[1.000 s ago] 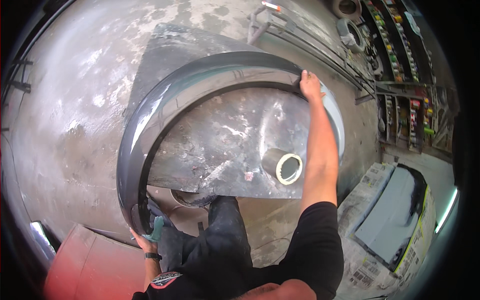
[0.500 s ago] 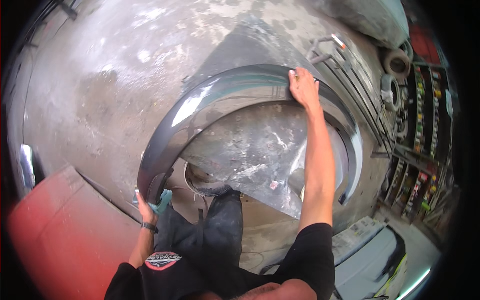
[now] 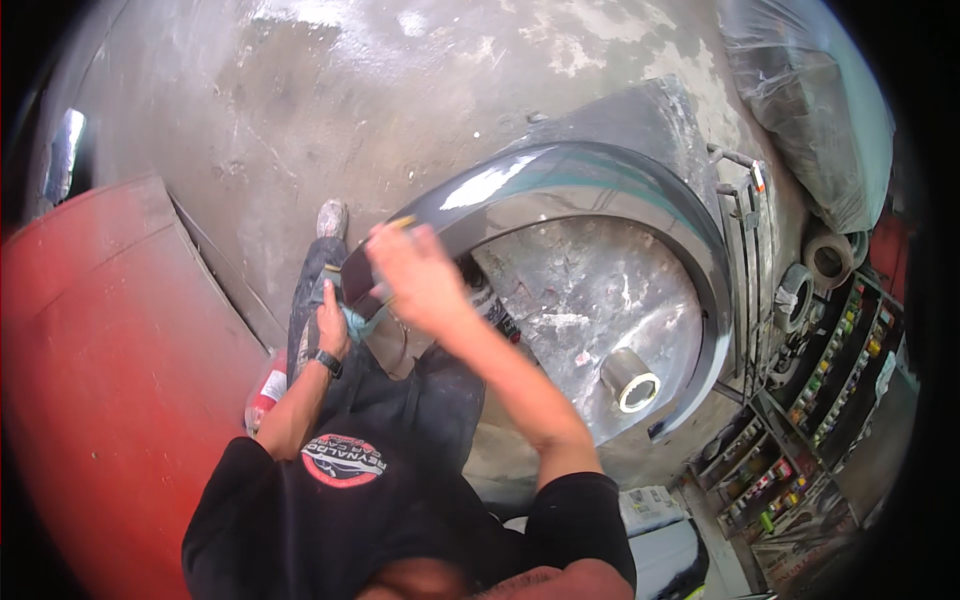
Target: The person wipes down a car door panel with a cloth, then uses a sanding block to wet sand various car body components, dipping the block into a bucket of water repeatedly and wiping the surfaces with a cloth.
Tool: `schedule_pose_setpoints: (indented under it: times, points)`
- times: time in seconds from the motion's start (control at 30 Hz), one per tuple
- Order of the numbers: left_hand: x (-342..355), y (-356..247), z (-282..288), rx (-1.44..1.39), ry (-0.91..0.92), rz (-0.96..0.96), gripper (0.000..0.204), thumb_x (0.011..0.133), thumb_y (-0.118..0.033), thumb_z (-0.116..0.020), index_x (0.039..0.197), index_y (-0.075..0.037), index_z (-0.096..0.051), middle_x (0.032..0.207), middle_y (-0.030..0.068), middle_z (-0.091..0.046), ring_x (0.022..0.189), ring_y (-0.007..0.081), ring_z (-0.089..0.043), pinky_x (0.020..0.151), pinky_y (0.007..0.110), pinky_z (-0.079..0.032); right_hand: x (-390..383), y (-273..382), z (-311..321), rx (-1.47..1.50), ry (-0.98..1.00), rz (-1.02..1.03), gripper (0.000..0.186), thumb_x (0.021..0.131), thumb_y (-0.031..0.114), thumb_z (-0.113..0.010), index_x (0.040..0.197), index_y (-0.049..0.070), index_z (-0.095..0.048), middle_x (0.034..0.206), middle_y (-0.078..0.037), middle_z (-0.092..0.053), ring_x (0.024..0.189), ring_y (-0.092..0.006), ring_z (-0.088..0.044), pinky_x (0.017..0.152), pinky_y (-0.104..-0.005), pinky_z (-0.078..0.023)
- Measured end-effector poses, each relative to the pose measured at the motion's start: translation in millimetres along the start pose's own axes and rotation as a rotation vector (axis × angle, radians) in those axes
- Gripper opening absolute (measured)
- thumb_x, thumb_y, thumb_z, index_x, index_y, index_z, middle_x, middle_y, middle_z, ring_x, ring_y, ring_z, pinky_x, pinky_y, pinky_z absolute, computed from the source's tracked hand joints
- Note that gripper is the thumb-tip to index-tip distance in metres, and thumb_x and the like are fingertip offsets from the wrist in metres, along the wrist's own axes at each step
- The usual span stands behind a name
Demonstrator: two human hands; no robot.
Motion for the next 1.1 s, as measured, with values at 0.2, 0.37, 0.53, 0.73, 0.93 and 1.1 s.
schedule_pose_setpoints:
  times: [0.2, 0.37, 0.53, 0.73, 0.93, 1.1]
  points:
    - [27.1, 24.6, 21.7, 0.157, 0.008, 0.084, 0.068, 0.103, -0.055, -0.048, 0.126, 0.008, -0.058, 0.118, 0.0141, -0.067, 0.103, 0.0237, -0.068, 0.091, 0.038, -0.055, -90.1, -242.2, 109.8, -0.305, -0.35, -0.691, 0.055, 0.099, 0.028, -0.053, 0.151, 0.011, -0.041, 0.159, -0.013, -0.037, 0.146, -0.0354, -0.035, 0.112, -0.0694, -0.022]
    - [18.3, 19.7, 31.8, 0.149, -0.037, 0.051, 0.065, 0.099, -0.062, -0.051, 0.098, 0.003, -0.06, 0.088, 0.0038, -0.05, 0.079, 0.0154, -0.05, 0.073, 0.034, -0.047, -16.5, -82.0, 46.4, -0.119, -0.135, -0.441, 0.066, 0.095, 0.035, -0.058, 0.149, 0.003, -0.041, 0.157, -0.02, -0.037, 0.148, -0.0359, -0.032, 0.114, -0.0693, -0.021]
    - [5.0, -16.4, 3.8, 0.542, 0.138, -0.367, 0.069, 0.1, -0.063, -0.048, 0.103, 0.004, -0.065, 0.087, 0.0058, -0.06, 0.075, 0.0141, -0.056, 0.073, 0.037, -0.052, -37.8, 112.4, -44.1, 0.206, 0.049, -0.087, 0.058, 0.095, 0.03, -0.057, 0.14, -0.006, -0.049, 0.147, -0.022, -0.049, 0.142, -0.0332, -0.04, 0.118, -0.0595, -0.023]
    - [-11.1, -39.0, 36.1, 0.044, -0.023, -0.048, 0.062, 0.1, -0.061, -0.049, 0.11, -0.001, -0.063, 0.092, 0.0088, -0.068, 0.073, 0.0215, -0.067, 0.068, 0.038, -0.059, -163.9, 86.7, -23.6, 0.66, -0.103, -0.533, 0.044, 0.101, 0.027, -0.055, 0.133, -0.003, -0.056, 0.133, -0.022, -0.057, 0.128, -0.037, -0.053, 0.109, -0.0482, -0.041]
    - [-49.9, -82.8, 68.4, -0.056, 0.033, -0.02, 0.055, 0.102, -0.054, -0.05, 0.116, -0.002, -0.061, 0.098, 0.0093, -0.067, 0.079, 0.0217, -0.069, 0.074, 0.038, -0.06, -230.1, 18.6, -118.0, 0.63, -0.153, -1.005, 0.081, 0.094, 0.045, -0.066, 0.15, -0.005, -0.035, 0.15, -0.031, -0.039, 0.142, -0.0419, -0.037, 0.117, -0.0436, -0.032]
    - [-137.2, -89.8, 9.1, 0.084, 0.399, 0.065, 0.048, 0.105, -0.048, -0.049, 0.12, -0.003, -0.06, 0.104, 0.007, -0.067, 0.091, 0.017, -0.067, 0.08, 0.033, -0.058, -235.0, 39.1, -147.6, 1.363, 0.057, -0.881, 0.091, 0.09, 0.046, -0.074, 0.154, -0.001, -0.031, 0.152, -0.026, -0.042, 0.139, -0.0382, -0.045, 0.114, -0.0502, -0.036]
Point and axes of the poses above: each hand's wrist, its own x-axis towards the middle knuckle, its own z-axis out of the back of the hand, y = z × x, the point moved 8 cm from there along x, towards the middle knuckle
